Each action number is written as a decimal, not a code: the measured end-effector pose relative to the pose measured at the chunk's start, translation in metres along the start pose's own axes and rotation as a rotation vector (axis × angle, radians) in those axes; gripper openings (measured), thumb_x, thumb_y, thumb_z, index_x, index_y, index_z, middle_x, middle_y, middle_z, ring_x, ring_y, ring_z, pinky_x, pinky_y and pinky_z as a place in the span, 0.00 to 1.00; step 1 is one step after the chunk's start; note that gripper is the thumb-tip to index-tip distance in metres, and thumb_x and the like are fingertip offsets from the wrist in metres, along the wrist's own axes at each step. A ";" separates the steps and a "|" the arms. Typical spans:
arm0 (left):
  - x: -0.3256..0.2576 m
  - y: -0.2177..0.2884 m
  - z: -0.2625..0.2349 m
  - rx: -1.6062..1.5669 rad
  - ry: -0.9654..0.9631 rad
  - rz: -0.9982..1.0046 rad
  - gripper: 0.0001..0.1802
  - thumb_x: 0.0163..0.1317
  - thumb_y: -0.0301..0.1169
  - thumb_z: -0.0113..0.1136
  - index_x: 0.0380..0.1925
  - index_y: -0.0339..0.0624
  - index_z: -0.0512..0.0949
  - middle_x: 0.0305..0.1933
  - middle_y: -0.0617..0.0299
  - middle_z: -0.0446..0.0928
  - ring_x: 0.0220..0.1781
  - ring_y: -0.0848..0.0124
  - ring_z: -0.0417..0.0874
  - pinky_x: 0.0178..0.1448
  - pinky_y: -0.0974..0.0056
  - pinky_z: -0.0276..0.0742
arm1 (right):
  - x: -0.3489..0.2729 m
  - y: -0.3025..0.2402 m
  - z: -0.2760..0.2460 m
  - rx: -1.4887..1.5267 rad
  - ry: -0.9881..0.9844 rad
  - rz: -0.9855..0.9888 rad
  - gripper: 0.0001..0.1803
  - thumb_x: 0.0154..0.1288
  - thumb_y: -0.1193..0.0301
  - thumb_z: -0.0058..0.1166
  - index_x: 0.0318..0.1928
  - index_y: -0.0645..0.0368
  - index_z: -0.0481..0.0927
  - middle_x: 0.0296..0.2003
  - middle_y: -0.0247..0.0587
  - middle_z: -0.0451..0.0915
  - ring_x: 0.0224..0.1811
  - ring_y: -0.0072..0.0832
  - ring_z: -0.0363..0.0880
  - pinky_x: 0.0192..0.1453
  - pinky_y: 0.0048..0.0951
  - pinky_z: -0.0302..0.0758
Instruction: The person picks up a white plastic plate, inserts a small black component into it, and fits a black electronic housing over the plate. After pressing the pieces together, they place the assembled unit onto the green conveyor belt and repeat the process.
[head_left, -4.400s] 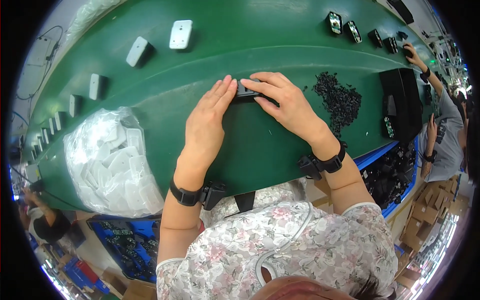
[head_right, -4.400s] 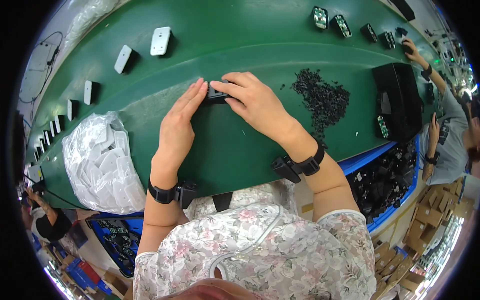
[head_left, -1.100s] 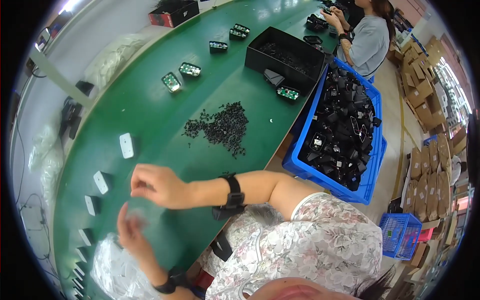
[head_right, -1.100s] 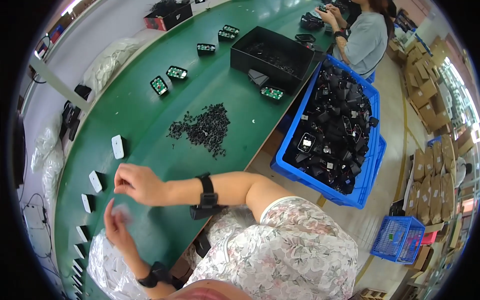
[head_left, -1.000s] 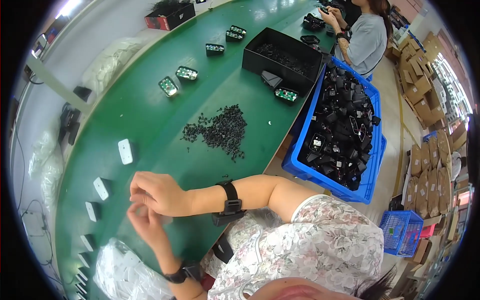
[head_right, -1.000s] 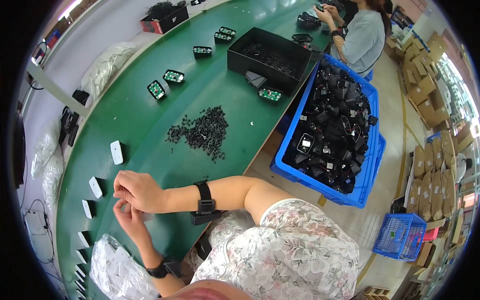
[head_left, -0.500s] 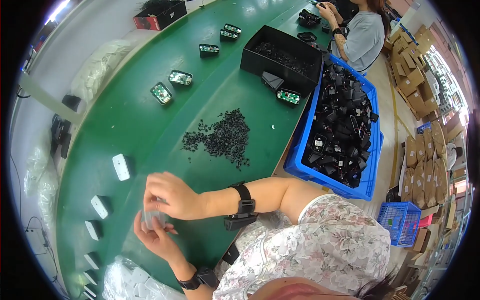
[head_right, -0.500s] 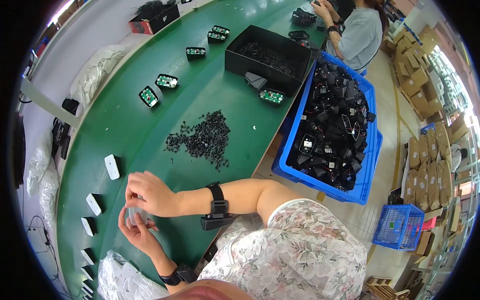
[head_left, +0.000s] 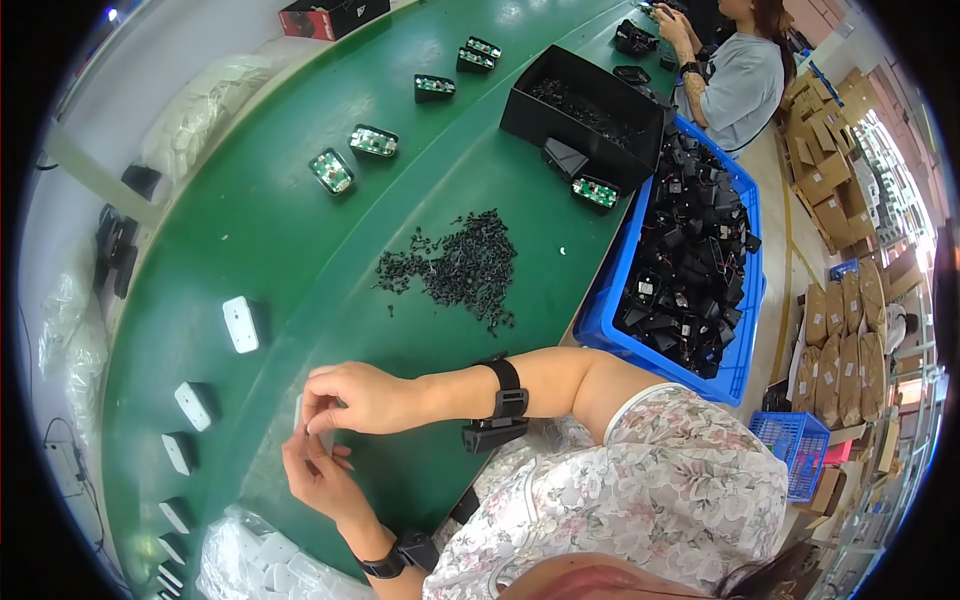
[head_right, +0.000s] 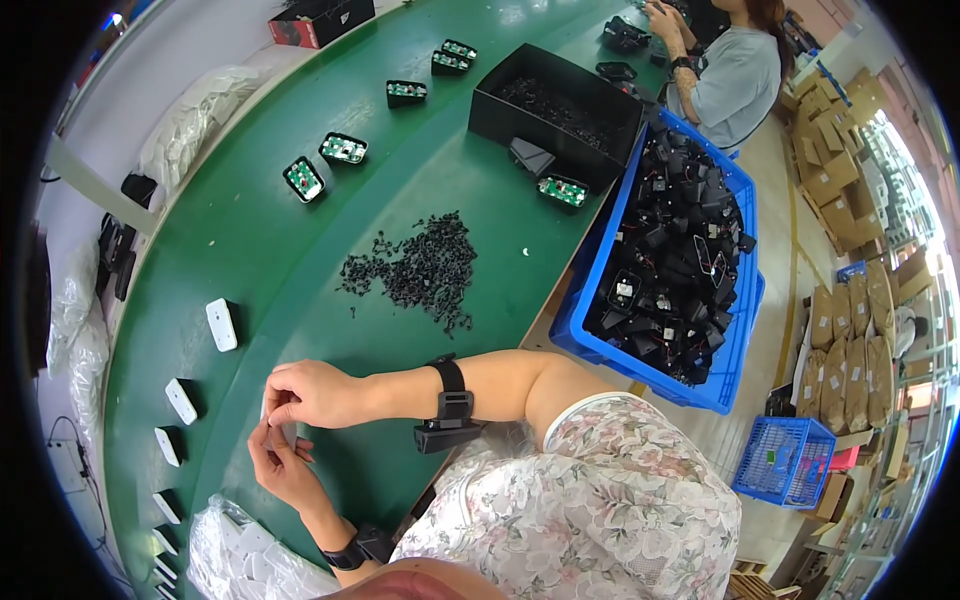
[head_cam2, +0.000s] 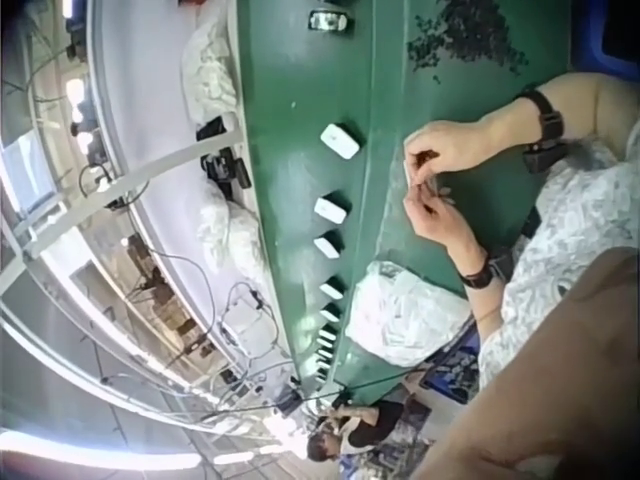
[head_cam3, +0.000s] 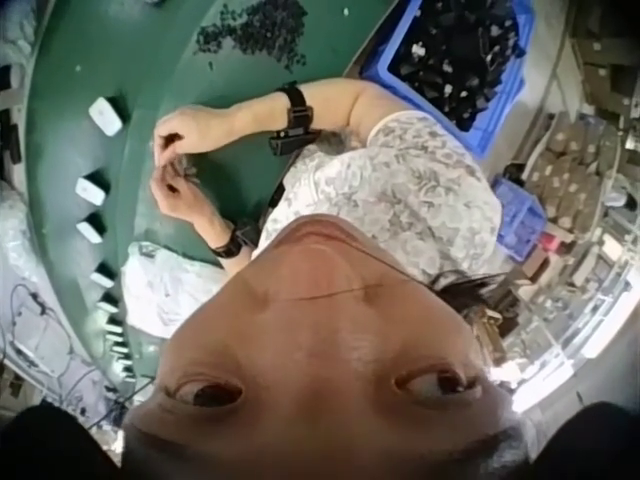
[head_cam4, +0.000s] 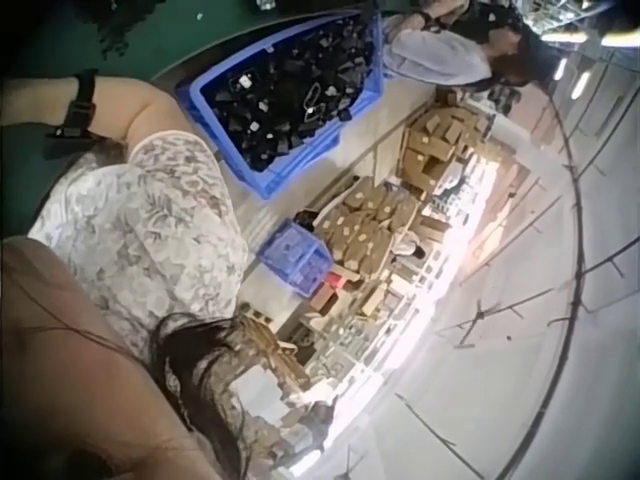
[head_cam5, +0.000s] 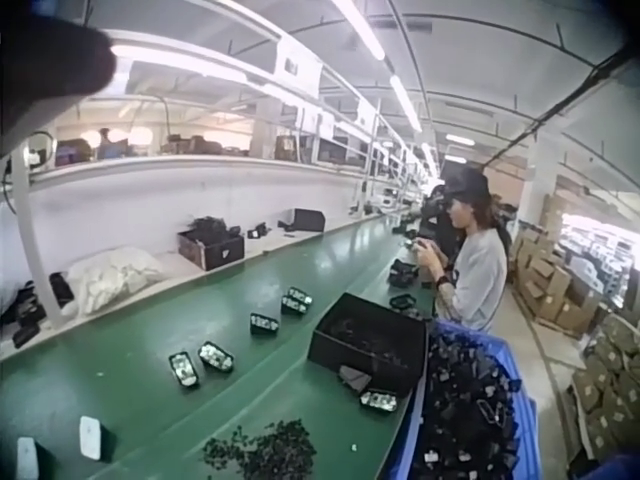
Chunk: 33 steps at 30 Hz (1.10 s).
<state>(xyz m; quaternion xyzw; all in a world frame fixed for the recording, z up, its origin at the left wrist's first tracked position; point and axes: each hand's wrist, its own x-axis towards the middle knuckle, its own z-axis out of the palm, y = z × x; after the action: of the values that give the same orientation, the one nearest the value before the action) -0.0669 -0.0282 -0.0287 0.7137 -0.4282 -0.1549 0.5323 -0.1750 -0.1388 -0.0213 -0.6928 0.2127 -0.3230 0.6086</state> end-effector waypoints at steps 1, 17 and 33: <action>0.000 0.001 -0.001 0.001 0.003 -0.003 0.08 0.70 0.28 0.50 0.40 0.34 0.75 0.27 0.61 0.75 0.18 0.79 0.73 0.18 0.76 0.63 | 0.001 0.001 -0.001 0.036 -0.028 -0.046 0.08 0.60 0.70 0.59 0.31 0.62 0.77 0.30 0.37 0.76 0.31 0.27 0.77 0.35 0.28 0.72; 0.003 0.000 0.001 -0.043 -0.058 -0.023 0.09 0.69 0.28 0.51 0.42 0.34 0.75 0.26 0.60 0.74 0.18 0.78 0.73 0.18 0.76 0.64 | 0.005 -0.007 -0.012 -0.091 -0.069 -0.068 0.07 0.51 0.72 0.57 0.27 0.61 0.74 0.25 0.40 0.78 0.28 0.35 0.77 0.31 0.35 0.72; 0.007 -0.005 0.001 -0.617 -0.020 -0.414 0.22 0.65 0.22 0.54 0.58 0.27 0.65 0.46 0.56 0.77 0.39 0.74 0.77 0.45 0.71 0.74 | 0.005 0.002 -0.007 -0.400 0.089 -0.161 0.07 0.55 0.68 0.56 0.27 0.56 0.74 0.26 0.39 0.76 0.27 0.37 0.78 0.29 0.34 0.73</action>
<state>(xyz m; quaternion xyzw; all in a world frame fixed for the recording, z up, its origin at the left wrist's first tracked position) -0.0614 -0.0344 -0.0323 0.5896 -0.2130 -0.3880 0.6756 -0.1765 -0.1479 -0.0216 -0.7996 0.2428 -0.3523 0.4214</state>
